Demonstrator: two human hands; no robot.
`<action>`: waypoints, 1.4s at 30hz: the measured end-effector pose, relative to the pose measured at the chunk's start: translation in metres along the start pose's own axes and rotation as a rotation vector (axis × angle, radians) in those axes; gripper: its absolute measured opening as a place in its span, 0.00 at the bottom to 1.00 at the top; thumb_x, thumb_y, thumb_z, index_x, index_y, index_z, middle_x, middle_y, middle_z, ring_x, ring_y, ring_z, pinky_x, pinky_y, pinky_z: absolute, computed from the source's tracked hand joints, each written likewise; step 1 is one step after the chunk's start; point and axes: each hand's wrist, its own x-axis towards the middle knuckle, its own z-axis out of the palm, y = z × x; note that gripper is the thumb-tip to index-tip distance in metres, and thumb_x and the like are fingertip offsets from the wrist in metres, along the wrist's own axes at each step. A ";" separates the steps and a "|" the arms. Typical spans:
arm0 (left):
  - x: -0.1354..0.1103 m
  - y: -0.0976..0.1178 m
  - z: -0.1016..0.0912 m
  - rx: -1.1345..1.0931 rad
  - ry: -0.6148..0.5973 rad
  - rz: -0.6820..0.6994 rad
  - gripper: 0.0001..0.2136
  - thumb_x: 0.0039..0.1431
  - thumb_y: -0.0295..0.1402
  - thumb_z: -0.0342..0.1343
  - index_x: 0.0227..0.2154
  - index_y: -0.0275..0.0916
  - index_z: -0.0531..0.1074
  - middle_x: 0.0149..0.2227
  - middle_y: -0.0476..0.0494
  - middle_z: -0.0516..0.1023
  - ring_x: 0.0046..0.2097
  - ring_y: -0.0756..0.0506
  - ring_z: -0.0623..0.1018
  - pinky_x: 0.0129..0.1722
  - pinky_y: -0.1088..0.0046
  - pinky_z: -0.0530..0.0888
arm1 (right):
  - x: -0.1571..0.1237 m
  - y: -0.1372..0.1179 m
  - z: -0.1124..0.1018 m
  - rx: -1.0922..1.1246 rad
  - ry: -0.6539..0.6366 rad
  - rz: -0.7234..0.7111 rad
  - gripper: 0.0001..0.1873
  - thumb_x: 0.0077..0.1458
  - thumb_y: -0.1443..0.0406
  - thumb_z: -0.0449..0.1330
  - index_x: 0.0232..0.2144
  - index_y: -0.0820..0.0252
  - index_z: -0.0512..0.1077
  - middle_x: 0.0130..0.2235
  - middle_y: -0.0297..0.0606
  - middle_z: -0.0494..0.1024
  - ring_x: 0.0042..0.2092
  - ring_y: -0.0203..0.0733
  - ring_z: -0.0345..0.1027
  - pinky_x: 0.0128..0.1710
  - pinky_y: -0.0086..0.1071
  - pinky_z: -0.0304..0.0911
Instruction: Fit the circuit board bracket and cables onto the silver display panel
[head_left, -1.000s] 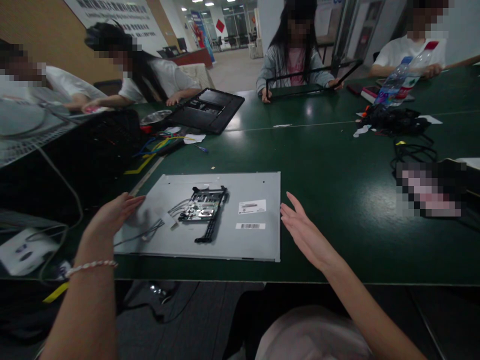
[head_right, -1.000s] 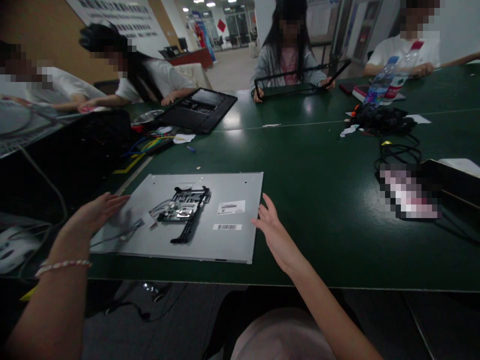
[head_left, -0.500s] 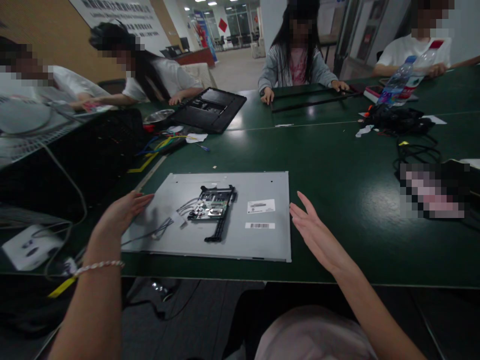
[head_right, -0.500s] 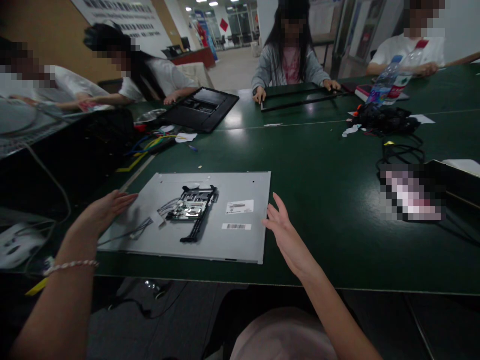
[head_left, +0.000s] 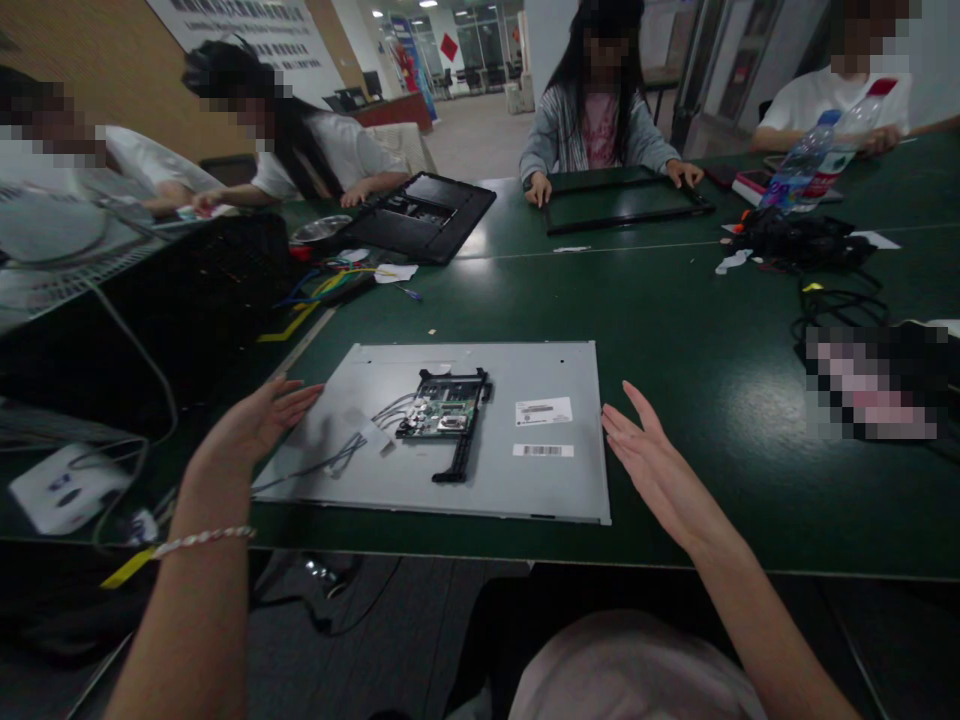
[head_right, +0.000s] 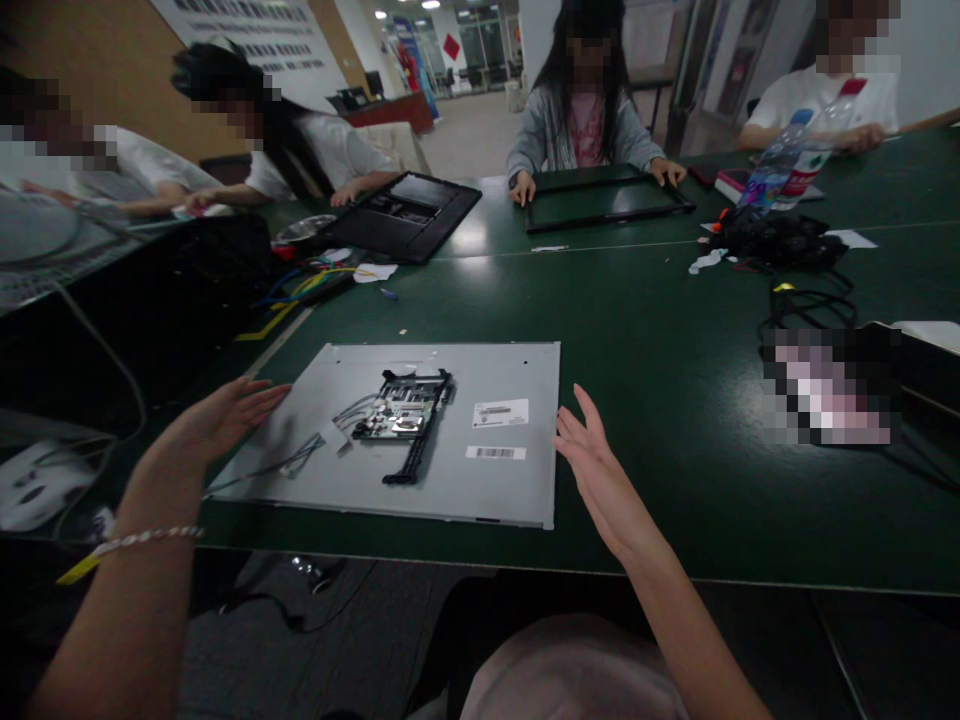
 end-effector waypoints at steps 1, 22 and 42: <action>0.000 -0.001 -0.001 -0.012 -0.006 -0.003 0.17 0.71 0.34 0.41 0.56 0.31 0.62 0.55 0.30 0.73 0.53 0.46 0.75 0.54 0.69 0.69 | 0.000 0.001 -0.001 -0.006 0.000 -0.009 0.49 0.55 0.60 0.63 0.70 0.46 0.40 0.69 0.42 0.58 0.70 0.43 0.48 0.70 0.47 0.39; -0.024 0.001 0.020 -0.137 -0.074 -0.008 0.17 0.70 0.33 0.43 0.57 0.34 0.63 0.54 0.30 0.75 0.54 0.43 0.77 0.61 0.63 0.66 | -0.008 0.011 -0.015 -0.072 0.129 -0.078 0.48 0.54 0.57 0.63 0.69 0.40 0.42 0.67 0.41 0.61 0.70 0.48 0.48 0.69 0.50 0.41; -0.052 0.001 0.040 -0.168 -0.157 0.002 0.19 0.69 0.34 0.46 0.60 0.33 0.62 0.56 0.32 0.73 0.56 0.45 0.74 0.64 0.65 0.60 | -0.013 0.028 -0.026 -0.423 0.281 -0.225 0.44 0.58 0.52 0.59 0.69 0.37 0.41 0.69 0.40 0.58 0.68 0.55 0.51 0.66 0.56 0.50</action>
